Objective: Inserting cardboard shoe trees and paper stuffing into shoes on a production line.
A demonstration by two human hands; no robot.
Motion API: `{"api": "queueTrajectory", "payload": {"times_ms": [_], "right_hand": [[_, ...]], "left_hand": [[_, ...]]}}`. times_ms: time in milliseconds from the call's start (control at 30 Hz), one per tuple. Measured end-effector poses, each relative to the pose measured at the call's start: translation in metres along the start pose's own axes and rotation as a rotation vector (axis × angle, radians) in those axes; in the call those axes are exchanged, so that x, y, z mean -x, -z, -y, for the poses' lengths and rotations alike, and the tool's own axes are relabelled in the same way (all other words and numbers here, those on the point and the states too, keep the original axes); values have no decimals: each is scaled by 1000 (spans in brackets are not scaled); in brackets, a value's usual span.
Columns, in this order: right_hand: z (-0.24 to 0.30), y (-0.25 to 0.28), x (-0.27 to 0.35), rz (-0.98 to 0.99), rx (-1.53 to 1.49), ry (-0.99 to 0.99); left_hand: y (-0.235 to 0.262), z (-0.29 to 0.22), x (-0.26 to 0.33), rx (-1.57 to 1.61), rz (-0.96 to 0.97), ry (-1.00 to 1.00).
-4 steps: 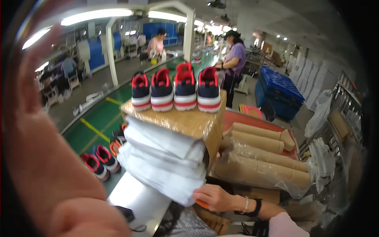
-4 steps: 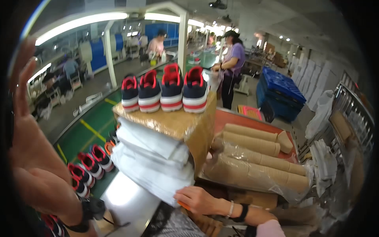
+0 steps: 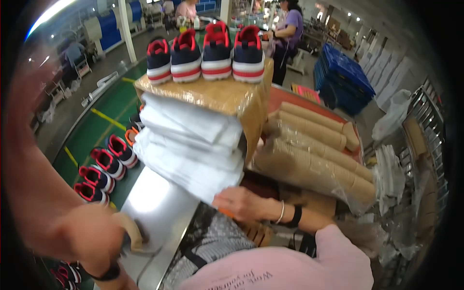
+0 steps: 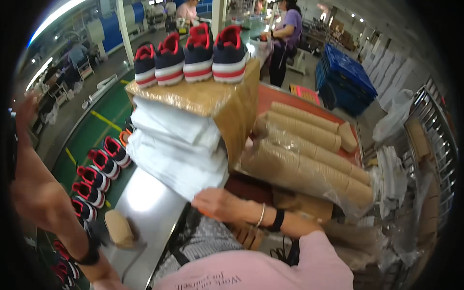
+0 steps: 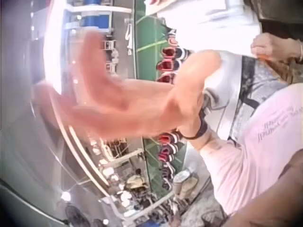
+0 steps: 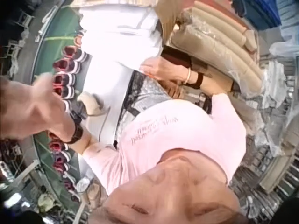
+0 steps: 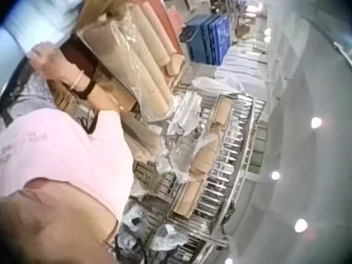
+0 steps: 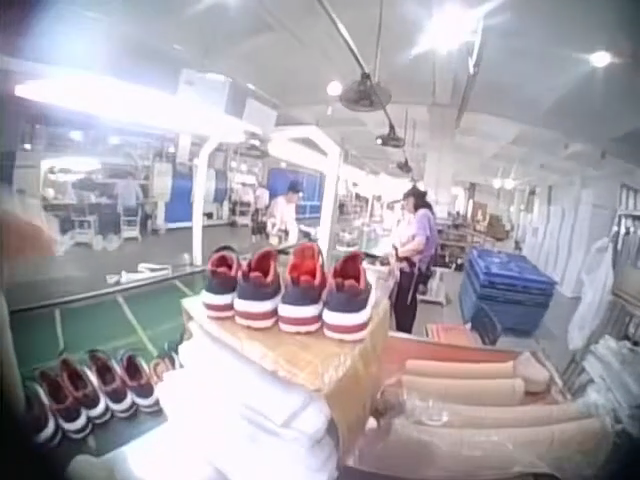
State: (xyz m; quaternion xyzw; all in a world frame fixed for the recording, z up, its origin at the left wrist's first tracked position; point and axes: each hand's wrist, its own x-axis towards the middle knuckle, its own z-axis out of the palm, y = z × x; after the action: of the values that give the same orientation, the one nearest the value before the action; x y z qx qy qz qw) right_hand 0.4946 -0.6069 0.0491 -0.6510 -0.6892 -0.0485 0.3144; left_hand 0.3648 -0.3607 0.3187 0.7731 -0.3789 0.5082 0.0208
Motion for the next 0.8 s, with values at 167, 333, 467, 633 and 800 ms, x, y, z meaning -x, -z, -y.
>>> {"api": "queueTrajectory", "payload": {"times_ms": [167, 333, 467, 633, 800], "right_hand": [[-40, -23, -14, -107, -94, -3], [-24, -59, -39, -78, -269, -29], [-15, -91, -56, 99, -495, -212], [-29, -189, -77, 86, -623, -621], [-19, -210, -100, 93, -1434, -979]], "left_hand": [[-57, -42, 167, -295, 218, 1115], [-25, -117, 383, -174, 464, 1752], [-46, -120, 339, 134, 276, 1917], [-69, -107, 316, 316, 497, 1853], [-76, -118, 315, 782, -59, 1910]]}}
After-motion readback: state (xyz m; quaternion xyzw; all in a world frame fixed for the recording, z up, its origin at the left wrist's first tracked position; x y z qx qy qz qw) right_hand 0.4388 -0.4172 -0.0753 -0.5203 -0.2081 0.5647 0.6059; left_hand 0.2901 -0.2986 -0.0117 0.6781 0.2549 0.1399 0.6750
